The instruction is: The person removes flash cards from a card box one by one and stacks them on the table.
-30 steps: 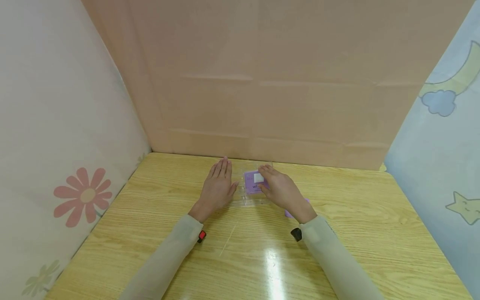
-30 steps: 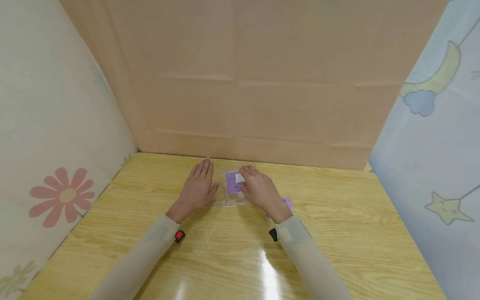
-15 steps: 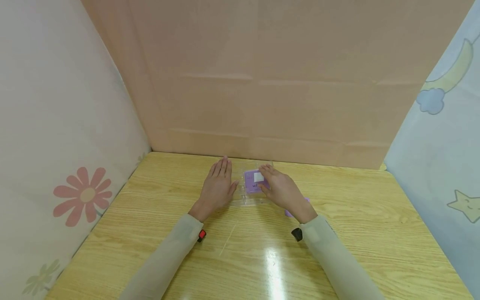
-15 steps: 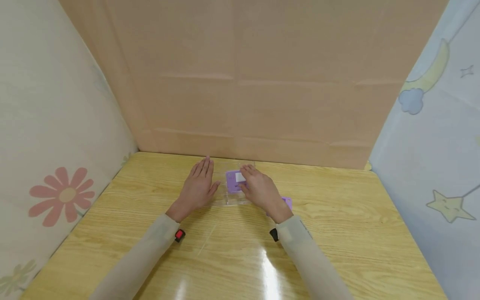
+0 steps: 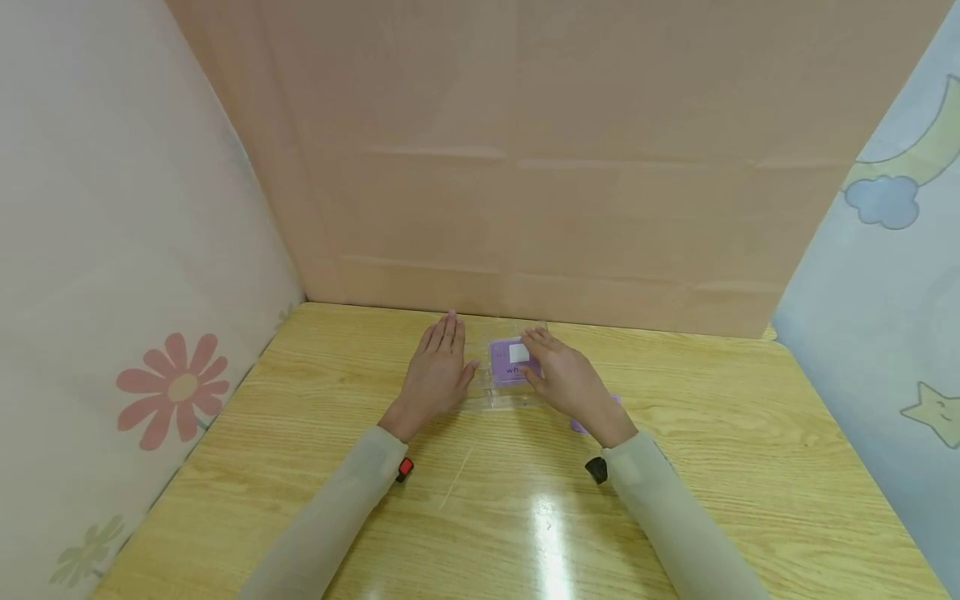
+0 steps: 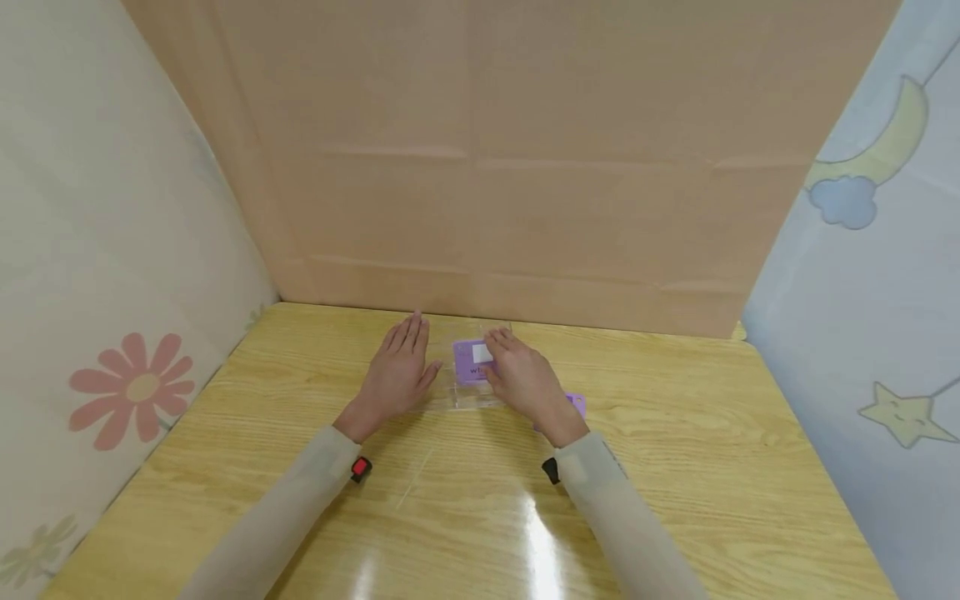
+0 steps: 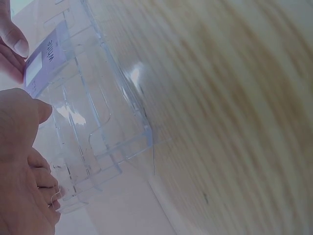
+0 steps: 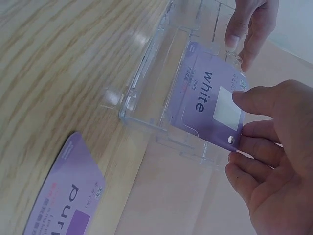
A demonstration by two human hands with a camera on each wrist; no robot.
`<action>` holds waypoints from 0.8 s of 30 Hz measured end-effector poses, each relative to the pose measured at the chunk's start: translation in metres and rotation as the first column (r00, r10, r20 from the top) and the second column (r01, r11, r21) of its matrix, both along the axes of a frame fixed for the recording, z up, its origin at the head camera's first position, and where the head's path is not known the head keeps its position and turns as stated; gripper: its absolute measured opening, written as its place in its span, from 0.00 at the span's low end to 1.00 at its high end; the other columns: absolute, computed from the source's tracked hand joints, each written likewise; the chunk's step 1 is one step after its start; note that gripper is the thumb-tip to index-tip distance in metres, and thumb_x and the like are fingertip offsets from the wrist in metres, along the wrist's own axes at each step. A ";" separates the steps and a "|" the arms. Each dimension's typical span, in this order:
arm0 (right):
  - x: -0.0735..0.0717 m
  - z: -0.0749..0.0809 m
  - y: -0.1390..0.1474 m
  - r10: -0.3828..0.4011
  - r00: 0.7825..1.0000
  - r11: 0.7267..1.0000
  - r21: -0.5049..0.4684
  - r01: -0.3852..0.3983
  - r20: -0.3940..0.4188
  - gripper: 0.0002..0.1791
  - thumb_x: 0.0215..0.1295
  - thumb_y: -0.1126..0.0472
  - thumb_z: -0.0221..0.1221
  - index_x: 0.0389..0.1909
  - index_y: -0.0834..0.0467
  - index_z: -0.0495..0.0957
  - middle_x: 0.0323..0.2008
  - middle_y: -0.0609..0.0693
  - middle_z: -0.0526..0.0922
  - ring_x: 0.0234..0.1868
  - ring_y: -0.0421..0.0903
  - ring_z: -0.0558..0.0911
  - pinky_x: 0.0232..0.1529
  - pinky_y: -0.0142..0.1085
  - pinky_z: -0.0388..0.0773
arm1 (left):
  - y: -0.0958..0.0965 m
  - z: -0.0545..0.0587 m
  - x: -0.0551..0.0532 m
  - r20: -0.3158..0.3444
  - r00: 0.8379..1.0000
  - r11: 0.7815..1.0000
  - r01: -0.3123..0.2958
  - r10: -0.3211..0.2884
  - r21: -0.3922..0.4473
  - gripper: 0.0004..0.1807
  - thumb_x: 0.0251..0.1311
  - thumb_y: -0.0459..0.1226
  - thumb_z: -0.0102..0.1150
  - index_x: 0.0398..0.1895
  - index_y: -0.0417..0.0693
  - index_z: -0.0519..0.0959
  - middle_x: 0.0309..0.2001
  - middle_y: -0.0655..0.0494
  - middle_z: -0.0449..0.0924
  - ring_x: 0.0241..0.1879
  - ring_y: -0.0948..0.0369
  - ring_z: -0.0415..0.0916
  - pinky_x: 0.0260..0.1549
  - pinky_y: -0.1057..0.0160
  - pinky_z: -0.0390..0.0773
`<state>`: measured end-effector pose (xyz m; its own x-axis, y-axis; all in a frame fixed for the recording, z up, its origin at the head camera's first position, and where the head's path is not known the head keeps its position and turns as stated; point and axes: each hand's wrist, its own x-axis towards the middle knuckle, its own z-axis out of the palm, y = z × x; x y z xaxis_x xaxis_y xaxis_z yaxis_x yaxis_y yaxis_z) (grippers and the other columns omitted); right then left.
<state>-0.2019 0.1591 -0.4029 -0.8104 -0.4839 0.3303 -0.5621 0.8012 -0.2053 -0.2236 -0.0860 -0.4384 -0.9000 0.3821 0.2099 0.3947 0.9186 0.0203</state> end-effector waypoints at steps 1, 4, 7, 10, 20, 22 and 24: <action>0.000 0.000 0.000 -0.001 1.000 1.000 -0.005 0.001 0.003 0.34 0.67 0.61 0.70 0.69 0.71 0.73 0.71 0.67 0.75 0.74 0.64 0.74 0.68 0.53 0.78 | 0.000 0.000 0.000 0.001 1.000 1.000 0.001 -0.001 0.002 0.42 0.82 0.53 0.42 0.83 0.31 0.48 0.85 0.36 0.45 0.86 0.45 0.45 0.85 0.47 0.48; 0.000 -0.001 0.000 0.002 1.000 1.000 -0.011 -0.002 0.003 0.33 0.67 0.61 0.70 0.69 0.71 0.73 0.71 0.66 0.75 0.74 0.63 0.74 0.67 0.53 0.79 | 0.000 -0.001 0.000 0.000 1.000 1.000 -0.001 0.001 -0.001 0.42 0.82 0.53 0.42 0.83 0.31 0.48 0.85 0.36 0.45 0.86 0.45 0.45 0.85 0.47 0.48; -0.001 -0.002 0.000 0.007 1.000 1.000 -0.009 -0.007 -0.005 0.32 0.68 0.61 0.70 0.69 0.71 0.74 0.71 0.66 0.75 0.74 0.63 0.74 0.67 0.52 0.79 | 0.000 -0.001 0.000 -0.003 1.000 1.000 -0.003 0.003 -0.009 0.42 0.83 0.53 0.41 0.83 0.31 0.48 0.85 0.36 0.45 0.86 0.45 0.45 0.85 0.47 0.48; -0.001 -0.002 0.001 0.007 1.000 1.000 -0.005 -0.007 -0.007 0.32 0.68 0.61 0.69 0.69 0.71 0.74 0.71 0.66 0.75 0.74 0.63 0.74 0.66 0.52 0.80 | 0.001 0.000 0.000 -0.002 1.000 1.000 -0.002 0.002 -0.011 0.42 0.83 0.53 0.41 0.83 0.31 0.48 0.85 0.36 0.45 0.86 0.45 0.45 0.85 0.47 0.49; 0.000 -0.001 0.001 0.005 1.000 1.000 -0.007 -0.005 -0.014 0.31 0.68 0.61 0.69 0.67 0.71 0.75 0.70 0.66 0.76 0.73 0.63 0.75 0.65 0.52 0.80 | 0.001 0.002 0.001 -0.002 1.000 1.000 -0.001 0.001 -0.007 0.42 0.83 0.53 0.42 0.83 0.31 0.49 0.85 0.36 0.46 0.86 0.45 0.45 0.85 0.47 0.49; 0.001 0.000 0.000 0.006 1.000 1.000 -0.009 -0.006 -0.010 0.31 0.68 0.61 0.69 0.67 0.71 0.75 0.70 0.67 0.76 0.73 0.63 0.75 0.65 0.52 0.80 | 0.000 0.003 0.002 0.002 1.000 1.000 0.000 0.000 0.000 0.42 0.83 0.53 0.42 0.83 0.31 0.49 0.85 0.36 0.46 0.86 0.45 0.45 0.85 0.46 0.49; 0.001 0.002 0.000 0.007 1.000 1.000 -0.011 -0.007 -0.005 0.30 0.68 0.61 0.69 0.67 0.71 0.75 0.70 0.67 0.76 0.73 0.63 0.75 0.66 0.51 0.80 | 0.000 0.004 0.003 0.006 1.000 1.000 0.001 -0.001 0.005 0.42 0.83 0.53 0.42 0.83 0.31 0.49 0.84 0.36 0.46 0.86 0.45 0.45 0.85 0.46 0.49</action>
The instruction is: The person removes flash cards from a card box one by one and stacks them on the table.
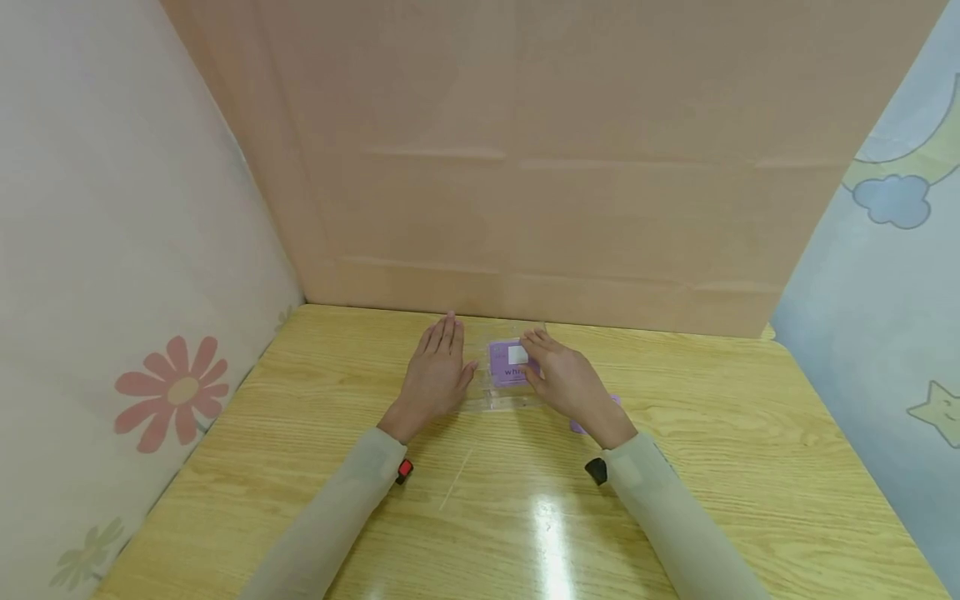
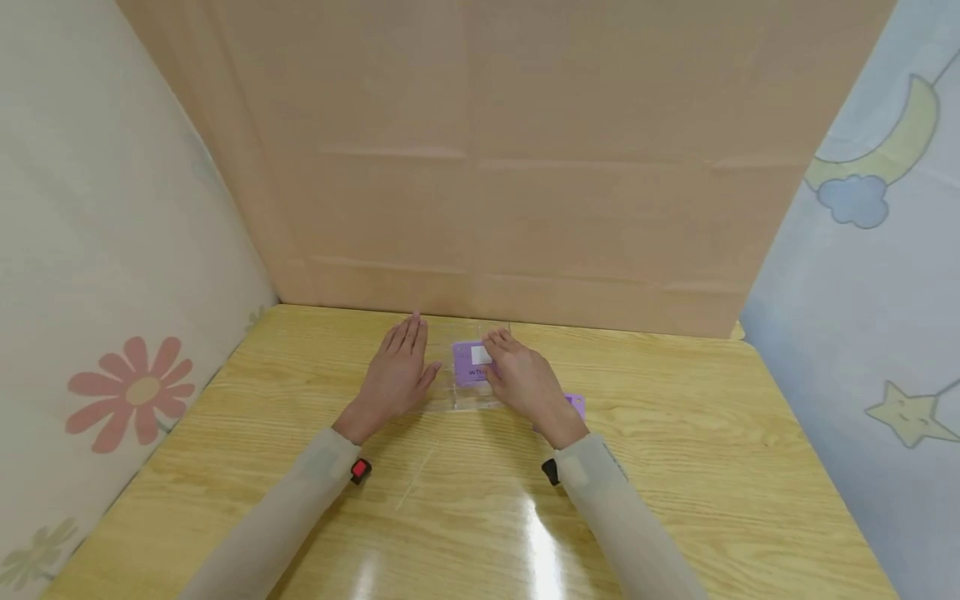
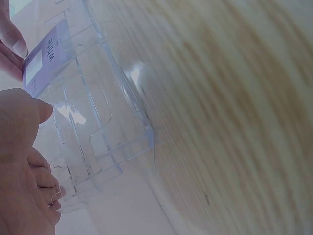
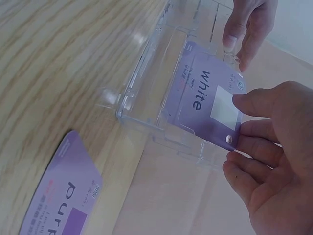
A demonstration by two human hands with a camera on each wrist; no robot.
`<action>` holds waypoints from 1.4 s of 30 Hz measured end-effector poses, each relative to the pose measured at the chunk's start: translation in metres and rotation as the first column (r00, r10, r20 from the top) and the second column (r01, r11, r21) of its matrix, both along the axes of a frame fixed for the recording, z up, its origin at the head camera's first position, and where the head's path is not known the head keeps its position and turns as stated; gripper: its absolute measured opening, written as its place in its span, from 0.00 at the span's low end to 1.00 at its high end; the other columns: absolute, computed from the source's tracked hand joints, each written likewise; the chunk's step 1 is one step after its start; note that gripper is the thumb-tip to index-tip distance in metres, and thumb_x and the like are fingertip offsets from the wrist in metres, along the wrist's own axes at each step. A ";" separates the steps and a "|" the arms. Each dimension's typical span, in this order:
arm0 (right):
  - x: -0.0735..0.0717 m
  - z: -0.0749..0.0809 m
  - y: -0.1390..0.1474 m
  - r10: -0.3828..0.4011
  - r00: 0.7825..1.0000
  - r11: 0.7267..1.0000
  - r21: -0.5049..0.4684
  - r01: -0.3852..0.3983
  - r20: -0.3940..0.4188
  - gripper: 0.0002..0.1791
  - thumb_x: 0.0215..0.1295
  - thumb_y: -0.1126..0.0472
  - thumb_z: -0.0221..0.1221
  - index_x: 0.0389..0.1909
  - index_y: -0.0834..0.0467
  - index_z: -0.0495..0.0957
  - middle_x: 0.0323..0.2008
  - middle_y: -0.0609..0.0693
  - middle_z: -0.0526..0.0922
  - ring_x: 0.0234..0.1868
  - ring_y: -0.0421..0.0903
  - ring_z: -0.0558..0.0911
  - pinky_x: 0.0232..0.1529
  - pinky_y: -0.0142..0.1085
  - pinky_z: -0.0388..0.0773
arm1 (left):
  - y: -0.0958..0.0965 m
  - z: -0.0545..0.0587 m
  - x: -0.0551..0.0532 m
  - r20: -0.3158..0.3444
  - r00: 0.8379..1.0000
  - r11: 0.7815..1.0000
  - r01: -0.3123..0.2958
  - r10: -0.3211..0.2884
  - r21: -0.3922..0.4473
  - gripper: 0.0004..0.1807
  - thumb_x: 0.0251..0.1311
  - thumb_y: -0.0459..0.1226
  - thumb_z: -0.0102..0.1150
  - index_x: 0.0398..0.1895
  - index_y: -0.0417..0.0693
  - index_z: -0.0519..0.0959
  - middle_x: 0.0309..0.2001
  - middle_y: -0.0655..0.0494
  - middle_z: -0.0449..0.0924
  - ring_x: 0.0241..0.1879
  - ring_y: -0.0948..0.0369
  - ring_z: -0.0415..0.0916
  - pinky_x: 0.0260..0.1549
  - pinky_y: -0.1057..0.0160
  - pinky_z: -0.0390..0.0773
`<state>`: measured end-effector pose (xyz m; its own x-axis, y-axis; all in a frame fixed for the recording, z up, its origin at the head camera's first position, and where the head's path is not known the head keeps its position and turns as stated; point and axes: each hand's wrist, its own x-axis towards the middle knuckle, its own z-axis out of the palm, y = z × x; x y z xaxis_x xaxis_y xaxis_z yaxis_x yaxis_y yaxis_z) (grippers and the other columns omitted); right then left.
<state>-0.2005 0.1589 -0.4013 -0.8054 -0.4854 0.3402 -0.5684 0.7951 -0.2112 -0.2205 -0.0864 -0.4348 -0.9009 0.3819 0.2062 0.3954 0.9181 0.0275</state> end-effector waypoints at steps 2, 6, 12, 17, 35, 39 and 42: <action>0.001 0.001 0.000 0.001 1.000 1.000 -0.002 -0.001 0.002 0.30 0.68 0.61 0.69 0.67 0.71 0.75 0.69 0.66 0.76 0.73 0.63 0.75 0.66 0.51 0.80 | -0.001 0.000 0.000 -0.002 1.000 1.000 0.005 -0.005 -0.002 0.42 0.83 0.53 0.41 0.83 0.30 0.49 0.84 0.35 0.46 0.86 0.44 0.45 0.85 0.46 0.49; 0.002 0.001 -0.001 0.002 1.000 1.000 0.007 -0.002 -0.019 0.29 0.69 0.62 0.68 0.66 0.70 0.76 0.68 0.66 0.77 0.72 0.63 0.77 0.64 0.51 0.81 | -0.001 0.001 -0.001 -0.006 1.000 1.000 0.013 -0.013 -0.004 0.42 0.83 0.53 0.41 0.83 0.30 0.49 0.84 0.35 0.46 0.86 0.44 0.46 0.85 0.45 0.50; 0.004 0.001 -0.004 0.008 1.000 1.000 -0.004 -0.008 -0.028 0.28 0.69 0.62 0.68 0.66 0.70 0.76 0.68 0.66 0.78 0.71 0.62 0.77 0.65 0.52 0.80 | -0.005 0.002 -0.001 0.002 1.000 1.000 0.016 -0.016 0.006 0.42 0.83 0.52 0.41 0.83 0.29 0.48 0.84 0.34 0.46 0.85 0.43 0.46 0.85 0.44 0.50; 0.004 0.000 -0.009 0.010 0.999 1.000 -0.010 -0.010 -0.032 0.28 0.69 0.62 0.68 0.67 0.69 0.77 0.68 0.64 0.79 0.68 0.61 0.81 0.62 0.49 0.83 | -0.011 0.002 -0.001 0.018 1.000 1.000 0.017 -0.017 0.011 0.42 0.83 0.53 0.41 0.83 0.29 0.47 0.84 0.34 0.44 0.86 0.43 0.44 0.85 0.44 0.49; -0.002 0.005 -0.018 0.027 0.998 0.996 -0.088 -0.022 0.055 0.22 0.71 0.66 0.65 0.63 0.67 0.80 0.66 0.64 0.81 0.12 0.33 0.57 0.18 0.24 0.67 | -0.024 0.003 0.001 -0.003 1.000 1.000 -0.002 0.002 0.001 0.42 0.82 0.52 0.43 0.83 0.29 0.49 0.84 0.33 0.46 0.85 0.42 0.47 0.84 0.44 0.51; -0.003 0.006 -0.017 0.032 0.999 0.994 -0.101 -0.028 0.041 0.19 0.72 0.66 0.64 0.62 0.65 0.82 0.65 0.63 0.82 0.12 0.32 0.56 0.17 0.23 0.65 | -0.024 0.002 0.001 -0.014 1.000 1.000 0.000 0.000 0.006 0.42 0.82 0.52 0.43 0.83 0.29 0.49 0.84 0.33 0.46 0.85 0.43 0.48 0.85 0.45 0.51; -0.004 0.006 -0.015 0.028 0.999 0.995 -0.099 -0.024 0.038 0.18 0.73 0.66 0.63 0.61 0.64 0.83 0.64 0.61 0.83 0.11 0.32 0.55 0.16 0.22 0.63 | -0.023 0.001 0.000 -0.013 1.000 1.000 0.004 -0.004 0.008 0.42 0.82 0.52 0.43 0.83 0.30 0.49 0.84 0.34 0.46 0.85 0.43 0.48 0.84 0.44 0.51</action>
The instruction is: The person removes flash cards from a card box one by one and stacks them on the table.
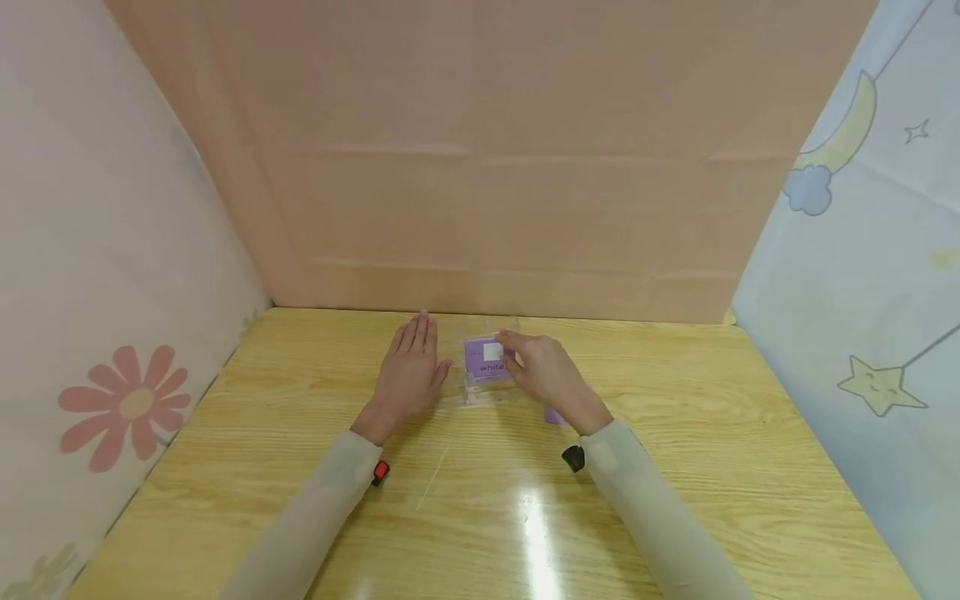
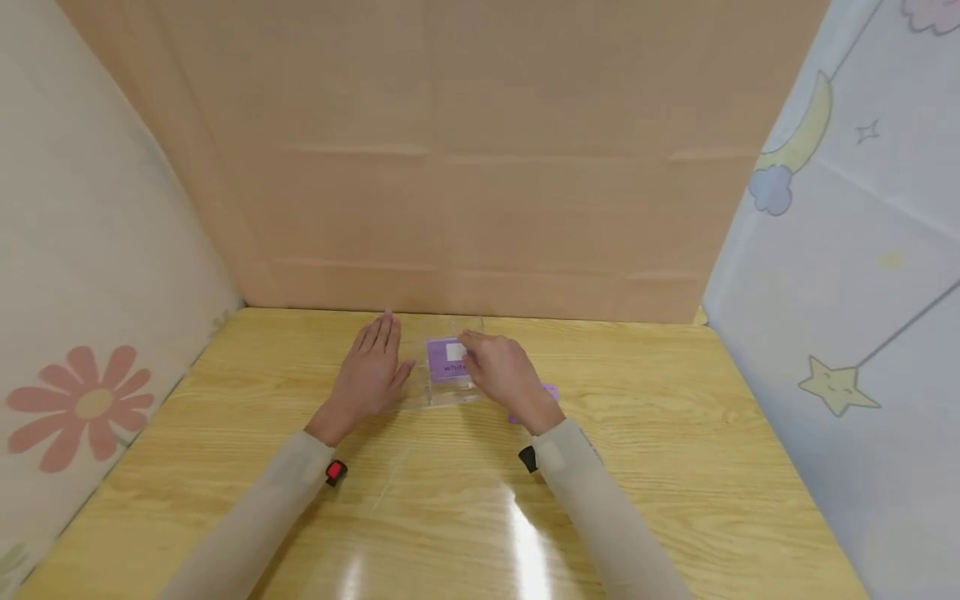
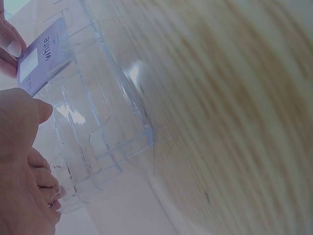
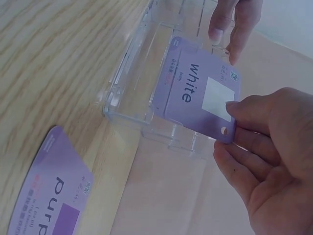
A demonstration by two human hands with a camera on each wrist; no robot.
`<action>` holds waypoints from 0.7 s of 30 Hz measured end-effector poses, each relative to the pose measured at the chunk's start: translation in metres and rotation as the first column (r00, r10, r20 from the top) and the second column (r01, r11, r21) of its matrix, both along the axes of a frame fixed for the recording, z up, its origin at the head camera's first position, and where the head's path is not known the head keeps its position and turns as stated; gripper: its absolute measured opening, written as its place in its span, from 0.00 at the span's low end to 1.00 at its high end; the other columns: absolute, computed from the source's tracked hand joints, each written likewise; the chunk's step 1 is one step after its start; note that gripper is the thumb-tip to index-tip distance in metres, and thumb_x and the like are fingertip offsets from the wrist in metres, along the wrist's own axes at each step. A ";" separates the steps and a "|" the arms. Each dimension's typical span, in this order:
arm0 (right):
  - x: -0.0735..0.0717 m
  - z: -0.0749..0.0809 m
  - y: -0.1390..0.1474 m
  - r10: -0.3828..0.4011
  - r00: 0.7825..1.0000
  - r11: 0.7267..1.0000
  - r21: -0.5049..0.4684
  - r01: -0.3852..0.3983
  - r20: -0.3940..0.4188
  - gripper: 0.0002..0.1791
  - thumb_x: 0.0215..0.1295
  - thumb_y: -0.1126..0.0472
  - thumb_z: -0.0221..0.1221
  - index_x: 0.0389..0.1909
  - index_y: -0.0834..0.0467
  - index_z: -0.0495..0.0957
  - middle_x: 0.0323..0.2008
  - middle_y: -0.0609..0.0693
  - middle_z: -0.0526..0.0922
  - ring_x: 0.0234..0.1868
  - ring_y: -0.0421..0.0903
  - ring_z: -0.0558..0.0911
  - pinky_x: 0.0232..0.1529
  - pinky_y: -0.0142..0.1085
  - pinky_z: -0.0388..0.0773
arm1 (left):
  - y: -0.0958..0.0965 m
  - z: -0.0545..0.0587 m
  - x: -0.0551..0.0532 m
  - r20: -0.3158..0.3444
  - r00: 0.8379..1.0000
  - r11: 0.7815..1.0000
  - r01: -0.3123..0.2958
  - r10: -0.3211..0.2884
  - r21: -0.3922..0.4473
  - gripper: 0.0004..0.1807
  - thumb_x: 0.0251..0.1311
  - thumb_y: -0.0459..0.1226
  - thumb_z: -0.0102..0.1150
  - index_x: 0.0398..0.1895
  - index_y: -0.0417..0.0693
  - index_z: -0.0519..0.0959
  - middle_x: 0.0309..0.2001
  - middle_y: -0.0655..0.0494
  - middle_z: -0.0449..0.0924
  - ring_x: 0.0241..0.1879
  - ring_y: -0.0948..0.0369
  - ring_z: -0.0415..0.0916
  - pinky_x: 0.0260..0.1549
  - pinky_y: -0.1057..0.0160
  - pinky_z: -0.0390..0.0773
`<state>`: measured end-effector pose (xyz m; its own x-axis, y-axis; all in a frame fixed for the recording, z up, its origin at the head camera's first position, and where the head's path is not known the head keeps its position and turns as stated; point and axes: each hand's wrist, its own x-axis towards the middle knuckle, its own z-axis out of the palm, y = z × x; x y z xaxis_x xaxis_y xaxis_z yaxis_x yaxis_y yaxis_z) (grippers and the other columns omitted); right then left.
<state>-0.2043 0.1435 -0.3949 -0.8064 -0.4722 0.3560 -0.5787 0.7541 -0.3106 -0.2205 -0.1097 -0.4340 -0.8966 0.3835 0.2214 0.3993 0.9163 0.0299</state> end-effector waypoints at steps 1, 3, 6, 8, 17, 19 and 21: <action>0.000 0.001 0.000 -0.001 1.000 1.000 -0.002 0.001 0.001 0.18 0.73 0.66 0.63 0.60 0.64 0.83 0.63 0.61 0.84 0.11 0.32 0.55 0.15 0.22 0.62 | 0.000 0.000 0.000 0.003 1.000 1.000 -0.001 0.001 -0.002 0.42 0.82 0.52 0.42 0.83 0.30 0.49 0.84 0.34 0.46 0.85 0.43 0.48 0.85 0.44 0.51; 0.000 0.002 0.000 -0.004 1.000 1.000 -0.002 0.004 0.005 0.17 0.73 0.66 0.63 0.60 0.64 0.84 0.63 0.60 0.84 0.11 0.32 0.54 0.15 0.22 0.60 | 0.000 0.002 0.000 0.018 1.000 1.000 -0.004 0.005 -0.003 0.42 0.82 0.53 0.42 0.83 0.30 0.48 0.84 0.34 0.45 0.85 0.43 0.47 0.85 0.44 0.50; 0.000 0.003 0.001 -0.005 1.000 1.000 -0.010 0.006 0.013 0.16 0.72 0.66 0.63 0.59 0.63 0.84 0.62 0.59 0.85 0.11 0.32 0.54 0.15 0.22 0.59 | 0.000 0.004 0.000 0.038 0.999 1.000 -0.007 0.007 -0.002 0.42 0.82 0.53 0.42 0.83 0.31 0.48 0.85 0.34 0.44 0.86 0.43 0.46 0.85 0.45 0.50; 0.000 0.003 0.001 -0.010 1.000 1.000 -0.015 0.010 0.016 0.16 0.72 0.66 0.64 0.58 0.63 0.85 0.61 0.59 0.86 0.12 0.32 0.54 0.16 0.22 0.60 | 0.000 0.004 0.000 0.045 0.999 1.000 -0.006 0.006 0.005 0.42 0.82 0.52 0.43 0.83 0.31 0.48 0.85 0.35 0.44 0.86 0.43 0.45 0.85 0.45 0.49; 0.001 0.004 0.002 -0.029 0.999 0.999 -0.042 0.030 0.034 0.16 0.70 0.68 0.65 0.58 0.60 0.86 0.58 0.59 0.88 0.20 0.35 0.74 0.25 0.28 0.77 | -0.001 0.002 0.000 0.016 1.000 1.000 0.003 -0.003 0.002 0.41 0.82 0.52 0.42 0.83 0.30 0.50 0.84 0.33 0.49 0.85 0.43 0.47 0.84 0.44 0.52; 0.000 0.006 0.003 -0.030 0.999 0.998 -0.047 0.032 0.043 0.16 0.70 0.70 0.65 0.57 0.60 0.87 0.55 0.59 0.90 0.21 0.35 0.75 0.25 0.27 0.76 | -0.001 0.002 0.000 0.010 1.000 1.000 0.004 -0.004 0.001 0.41 0.82 0.52 0.42 0.83 0.30 0.50 0.84 0.33 0.50 0.85 0.43 0.48 0.84 0.44 0.52; -0.001 0.009 0.004 -0.033 0.998 0.998 -0.058 0.036 0.058 0.15 0.71 0.70 0.64 0.55 0.60 0.88 0.51 0.59 0.91 0.19 0.35 0.72 0.24 0.26 0.73 | -0.001 0.002 0.000 0.011 1.000 1.000 0.003 -0.003 -0.004 0.41 0.82 0.52 0.41 0.83 0.30 0.50 0.84 0.34 0.49 0.85 0.43 0.47 0.84 0.45 0.52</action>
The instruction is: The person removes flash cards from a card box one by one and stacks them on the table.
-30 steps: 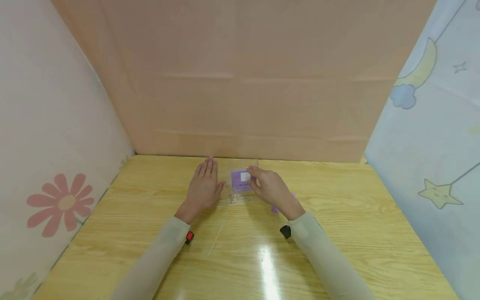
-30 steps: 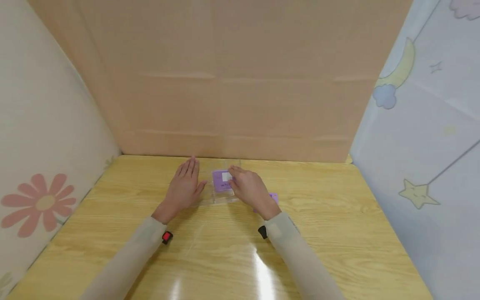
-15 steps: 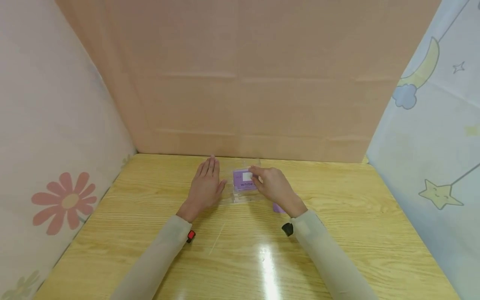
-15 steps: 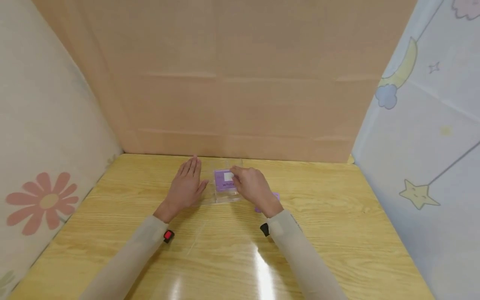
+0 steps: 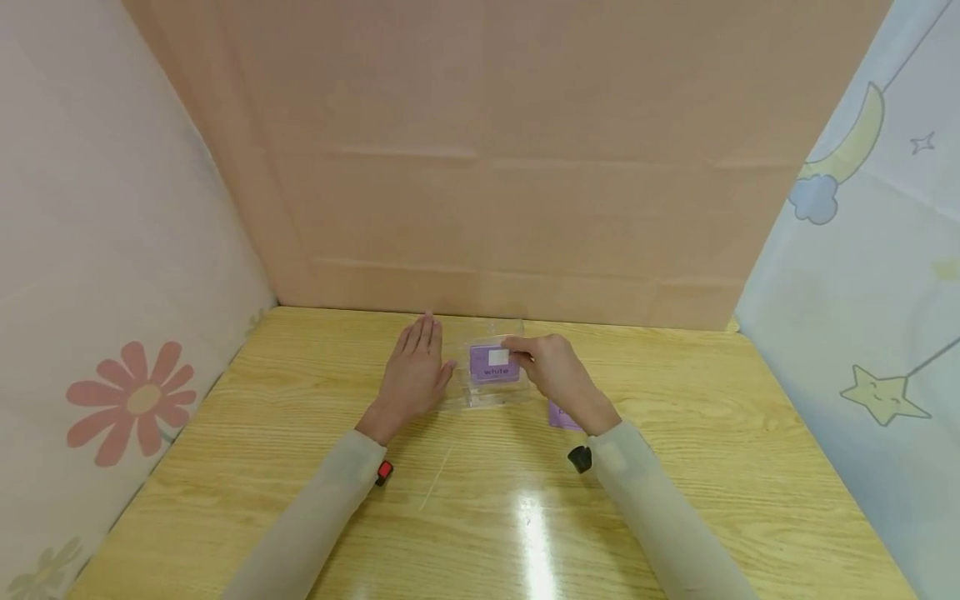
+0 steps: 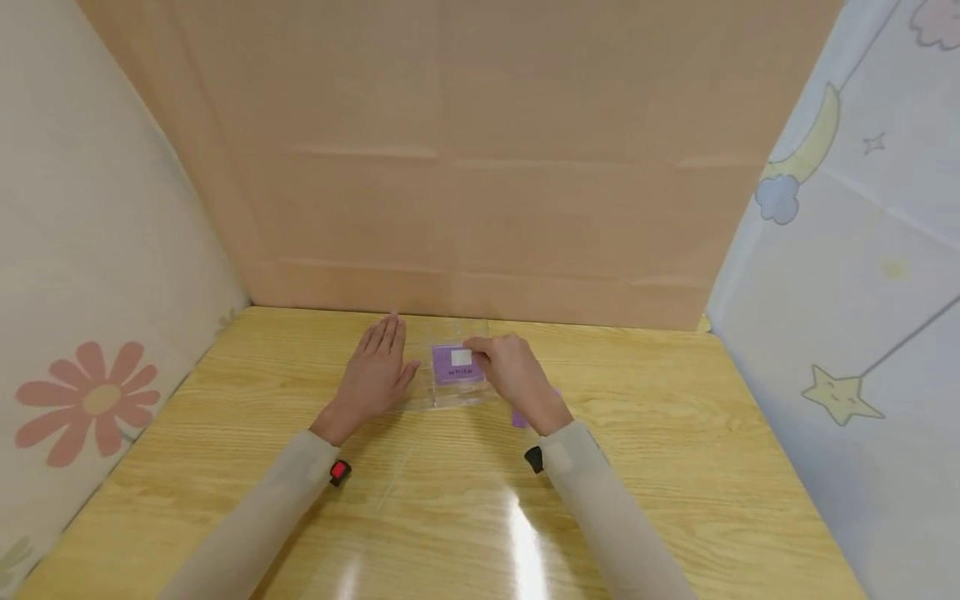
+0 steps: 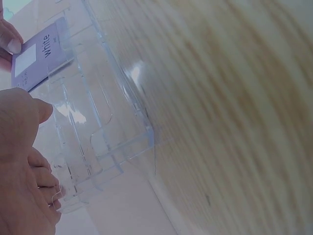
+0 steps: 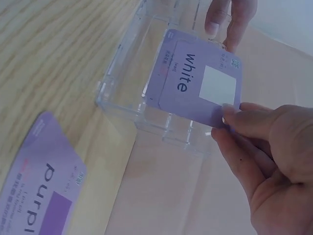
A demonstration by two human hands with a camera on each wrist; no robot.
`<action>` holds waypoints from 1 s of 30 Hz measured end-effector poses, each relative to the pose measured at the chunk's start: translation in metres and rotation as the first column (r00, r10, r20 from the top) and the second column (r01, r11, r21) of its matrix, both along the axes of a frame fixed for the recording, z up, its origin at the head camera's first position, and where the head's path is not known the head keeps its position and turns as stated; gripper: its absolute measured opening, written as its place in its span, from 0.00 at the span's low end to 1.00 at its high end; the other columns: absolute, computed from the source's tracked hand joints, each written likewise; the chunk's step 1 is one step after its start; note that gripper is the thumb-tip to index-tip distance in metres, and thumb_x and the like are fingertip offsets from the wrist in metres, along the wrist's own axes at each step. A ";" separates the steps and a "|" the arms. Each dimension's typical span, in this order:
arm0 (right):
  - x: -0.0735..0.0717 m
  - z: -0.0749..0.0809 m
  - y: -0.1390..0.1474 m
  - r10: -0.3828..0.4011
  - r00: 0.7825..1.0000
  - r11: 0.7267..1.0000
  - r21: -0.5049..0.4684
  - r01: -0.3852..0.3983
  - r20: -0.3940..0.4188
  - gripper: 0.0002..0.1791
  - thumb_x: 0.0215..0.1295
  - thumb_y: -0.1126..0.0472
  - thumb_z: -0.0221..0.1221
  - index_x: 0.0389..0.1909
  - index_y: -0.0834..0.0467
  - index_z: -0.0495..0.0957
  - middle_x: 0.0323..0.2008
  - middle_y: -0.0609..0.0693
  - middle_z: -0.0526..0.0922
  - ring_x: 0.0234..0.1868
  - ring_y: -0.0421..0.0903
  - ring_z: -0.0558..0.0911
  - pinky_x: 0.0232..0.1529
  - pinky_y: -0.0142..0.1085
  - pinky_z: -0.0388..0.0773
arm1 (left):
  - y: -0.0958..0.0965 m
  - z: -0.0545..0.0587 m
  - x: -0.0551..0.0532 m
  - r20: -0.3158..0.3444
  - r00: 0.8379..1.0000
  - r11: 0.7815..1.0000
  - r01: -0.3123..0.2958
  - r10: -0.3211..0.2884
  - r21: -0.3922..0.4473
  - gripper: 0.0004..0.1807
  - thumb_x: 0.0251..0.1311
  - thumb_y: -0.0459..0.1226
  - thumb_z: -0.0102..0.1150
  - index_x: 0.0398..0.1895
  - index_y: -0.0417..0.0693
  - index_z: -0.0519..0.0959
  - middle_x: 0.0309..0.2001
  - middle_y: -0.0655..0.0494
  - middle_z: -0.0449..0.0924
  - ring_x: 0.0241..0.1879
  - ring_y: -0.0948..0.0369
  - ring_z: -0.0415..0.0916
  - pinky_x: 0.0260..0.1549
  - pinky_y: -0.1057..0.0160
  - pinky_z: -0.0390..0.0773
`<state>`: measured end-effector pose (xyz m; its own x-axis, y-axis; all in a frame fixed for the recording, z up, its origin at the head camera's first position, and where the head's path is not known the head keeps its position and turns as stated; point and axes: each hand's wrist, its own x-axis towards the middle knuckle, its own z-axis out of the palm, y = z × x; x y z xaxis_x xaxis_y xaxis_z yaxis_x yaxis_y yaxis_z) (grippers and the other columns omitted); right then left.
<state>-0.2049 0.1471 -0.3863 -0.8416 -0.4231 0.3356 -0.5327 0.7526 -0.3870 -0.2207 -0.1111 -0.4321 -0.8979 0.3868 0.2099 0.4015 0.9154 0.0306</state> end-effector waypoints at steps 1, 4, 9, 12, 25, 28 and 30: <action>-0.001 0.001 0.000 0.003 1.000 1.000 -0.008 -0.002 0.007 0.14 0.71 0.70 0.64 0.54 0.61 0.88 0.50 0.59 0.91 0.18 0.35 0.70 0.22 0.26 0.71 | 0.000 0.000 0.000 0.002 1.000 1.000 -0.001 0.001 -0.004 0.41 0.82 0.52 0.41 0.83 0.30 0.49 0.84 0.34 0.48 0.85 0.43 0.47 0.85 0.45 0.51; -0.003 0.005 0.002 0.009 1.000 1.000 -0.010 -0.009 0.007 0.12 0.71 0.70 0.63 0.51 0.61 0.90 0.46 0.59 0.92 0.18 0.36 0.71 0.23 0.25 0.72 | 0.000 0.000 -0.001 0.010 1.000 1.000 -0.003 0.003 -0.006 0.41 0.83 0.52 0.40 0.83 0.31 0.48 0.85 0.35 0.45 0.86 0.44 0.46 0.85 0.45 0.50; -0.007 0.011 0.003 0.034 0.999 0.999 0.004 -0.034 0.024 0.09 0.71 0.69 0.64 0.46 0.60 0.91 0.44 0.56 0.93 0.32 0.40 0.87 0.33 0.29 0.84 | 0.001 0.001 -0.001 0.016 1.000 1.000 -0.003 0.003 -0.004 0.42 0.82 0.52 0.40 0.83 0.31 0.47 0.85 0.35 0.44 0.86 0.44 0.46 0.85 0.45 0.49; -0.009 0.014 0.004 0.037 0.996 0.999 0.002 -0.037 0.076 0.10 0.72 0.69 0.64 0.47 0.60 0.91 0.45 0.56 0.93 0.34 0.42 0.88 0.33 0.31 0.84 | 0.001 0.001 -0.001 0.018 1.000 1.000 -0.005 0.005 -0.002 0.42 0.82 0.52 0.41 0.83 0.31 0.47 0.85 0.35 0.44 0.86 0.43 0.46 0.85 0.45 0.49; -0.012 0.017 0.006 0.070 0.991 0.998 -0.002 -0.071 0.111 0.09 0.72 0.68 0.64 0.47 0.60 0.91 0.45 0.55 0.93 0.44 0.50 0.92 0.45 0.40 0.90 | 0.002 0.003 0.001 0.014 1.000 1.000 -0.004 0.004 -0.005 0.42 0.82 0.52 0.41 0.83 0.30 0.47 0.84 0.34 0.46 0.85 0.43 0.46 0.85 0.44 0.50; -0.012 0.018 0.006 0.077 0.990 0.997 0.001 -0.077 0.115 0.09 0.72 0.67 0.64 0.46 0.60 0.91 0.44 0.55 0.93 0.42 0.48 0.92 0.44 0.38 0.90 | 0.002 0.004 0.002 0.023 1.000 1.000 -0.010 0.010 0.001 0.42 0.82 0.52 0.41 0.83 0.30 0.47 0.84 0.34 0.46 0.85 0.43 0.46 0.85 0.44 0.50; -0.012 0.018 0.006 0.077 0.990 0.997 0.004 -0.078 0.116 0.09 0.72 0.67 0.64 0.47 0.60 0.90 0.44 0.55 0.93 0.41 0.47 0.92 0.43 0.38 0.90 | 0.003 0.004 0.002 0.025 1.000 1.000 -0.010 0.010 0.005 0.42 0.82 0.52 0.42 0.83 0.30 0.47 0.84 0.34 0.46 0.85 0.42 0.46 0.85 0.44 0.50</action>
